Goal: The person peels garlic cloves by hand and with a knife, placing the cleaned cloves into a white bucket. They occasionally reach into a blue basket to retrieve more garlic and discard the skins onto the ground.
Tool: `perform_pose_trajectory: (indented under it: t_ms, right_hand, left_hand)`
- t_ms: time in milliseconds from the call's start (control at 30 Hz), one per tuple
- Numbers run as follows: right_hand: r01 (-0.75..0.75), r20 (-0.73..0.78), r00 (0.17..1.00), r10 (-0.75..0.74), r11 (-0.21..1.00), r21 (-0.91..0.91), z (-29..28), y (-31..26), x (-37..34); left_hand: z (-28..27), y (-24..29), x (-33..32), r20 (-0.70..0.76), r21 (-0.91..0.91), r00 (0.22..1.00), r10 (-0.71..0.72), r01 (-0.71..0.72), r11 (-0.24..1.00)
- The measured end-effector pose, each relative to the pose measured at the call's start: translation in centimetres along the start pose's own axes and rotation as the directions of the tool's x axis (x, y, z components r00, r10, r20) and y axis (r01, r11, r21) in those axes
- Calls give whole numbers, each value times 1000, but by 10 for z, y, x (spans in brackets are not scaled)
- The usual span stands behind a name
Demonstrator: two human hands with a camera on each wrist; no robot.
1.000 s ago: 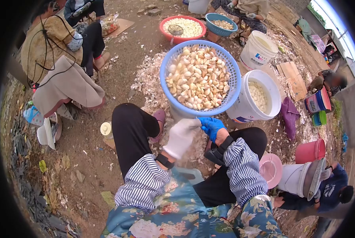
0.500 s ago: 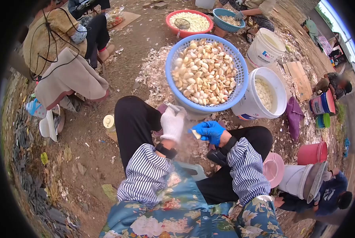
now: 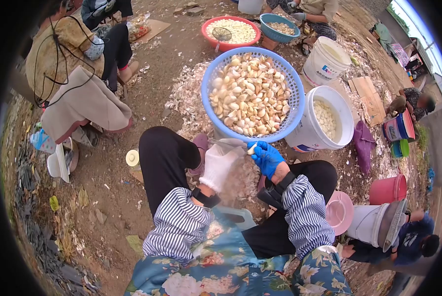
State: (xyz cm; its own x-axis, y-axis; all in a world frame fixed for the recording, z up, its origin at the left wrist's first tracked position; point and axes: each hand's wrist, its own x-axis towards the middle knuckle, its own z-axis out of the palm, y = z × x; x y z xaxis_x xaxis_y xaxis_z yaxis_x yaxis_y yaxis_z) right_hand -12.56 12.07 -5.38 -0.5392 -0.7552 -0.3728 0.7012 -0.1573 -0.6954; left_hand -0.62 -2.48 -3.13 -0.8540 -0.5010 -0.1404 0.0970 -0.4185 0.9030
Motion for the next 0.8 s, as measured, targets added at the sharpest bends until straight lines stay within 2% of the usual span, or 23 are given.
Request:
perform_pose_trajectory:
  t_ms: [133, 333, 400, 533, 600, 733, 800]
  right_hand:
    - [-23, 26, 999, 24, 999, -32, -2, 4, 2]
    - [-74, 81, 993, 83, 992, -106, -8, 4, 5]
    - [-118, 104, 985, 134, 981, -154, -9, 6, 5]
    - [-161, 4, 986, 167, 957, -241, 7, 6, 1]
    - [-186, -32, 982, 185, 930, -316, 20, -7, -7]
    - [-167, 61, 980, 188, 952, -256, 11, 0, -3]
    - [-147, 98, 980, 171, 965, -217, 3, 6, 1]
  left_hand:
    - [-4, -5, 2, 0, 51, 1000, 18, -18, 999]
    - [-7, -6, 0, -8, -44, 1000, -24, 24, 999]
    - [-11, -11, 4, -88, -64, 996, -27, 21, 998]
    - [-11, -7, 4, -224, -78, 973, -56, 39, 996]
    - [-11, -6, 4, -221, -102, 974, -53, 31, 994]
    - [-14, -3, 6, -231, -54, 970, -76, 65, 996]
    - [-17, -9, 8, -248, -48, 968, -33, 21, 999]
